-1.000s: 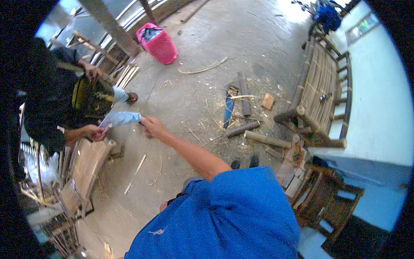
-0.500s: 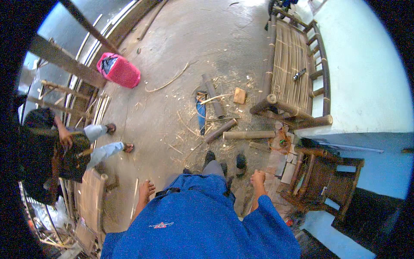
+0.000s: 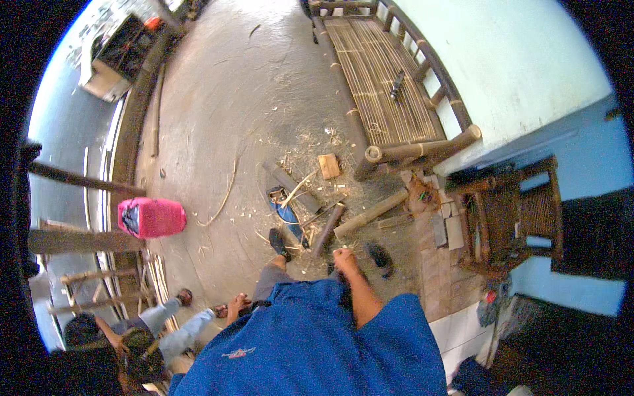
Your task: The person uses a knife to split bamboo strips and then weaves them into a bamboo bench frame. They repeatedly cut strips, insert them into the bench, and adjust the weave pattern.
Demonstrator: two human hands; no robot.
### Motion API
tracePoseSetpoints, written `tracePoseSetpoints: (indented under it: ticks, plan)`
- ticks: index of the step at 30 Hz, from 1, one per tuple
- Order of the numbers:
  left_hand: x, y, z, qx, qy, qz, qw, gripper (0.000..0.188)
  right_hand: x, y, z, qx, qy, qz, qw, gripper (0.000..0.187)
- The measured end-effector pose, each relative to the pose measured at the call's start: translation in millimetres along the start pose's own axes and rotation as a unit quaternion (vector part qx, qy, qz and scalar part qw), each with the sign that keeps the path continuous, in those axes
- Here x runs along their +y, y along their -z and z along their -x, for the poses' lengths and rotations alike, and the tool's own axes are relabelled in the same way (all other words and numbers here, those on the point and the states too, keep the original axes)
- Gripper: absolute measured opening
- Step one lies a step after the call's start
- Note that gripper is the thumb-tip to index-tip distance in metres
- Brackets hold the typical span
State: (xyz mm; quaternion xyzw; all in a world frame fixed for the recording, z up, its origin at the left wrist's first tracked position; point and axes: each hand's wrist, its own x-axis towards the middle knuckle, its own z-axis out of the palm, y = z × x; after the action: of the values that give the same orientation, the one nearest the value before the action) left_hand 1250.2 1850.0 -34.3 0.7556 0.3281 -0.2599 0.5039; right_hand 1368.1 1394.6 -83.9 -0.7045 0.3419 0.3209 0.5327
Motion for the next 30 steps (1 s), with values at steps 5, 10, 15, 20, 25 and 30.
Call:
tracePoseSetpoints:
  ticks: [5,10,15,20,25,30]
  plan:
    - [30.3,77.9,-95.8,-0.070,-0.021,-0.210,0.975,0.047,-21.9,7.3,-9.5,0.145,-0.048,-0.186,0.971,0.024]
    - [148.4,124.0,-167.5,-0.020,0.109,0.008,0.994,0.042,-26.2,10.6,-24.2,0.212,-0.064,-0.198,0.955,0.032]
    - [282.5,131.2,-237.6,-0.014,0.032,0.017,0.999,0.034,-31.8,18.1,-67.3,0.285,-0.082,-0.221,0.929,0.034]
    - [373.4,72.8,-310.1,-0.048,0.009,-0.120,0.992,0.038,-74.9,79.4,-158.6,0.298,-0.090,-0.463,0.830,0.032]
    - [477.2,-13.1,-350.5,-0.109,0.114,-0.231,0.960,0.044,-164.6,169.7,-266.9,0.433,-0.154,-0.271,0.846,0.077]
    - [633.2,-136.0,-368.6,-0.174,-0.026,-0.283,0.943,0.048,-231.6,267.6,-337.5,0.439,-0.205,-0.352,0.800,0.097]
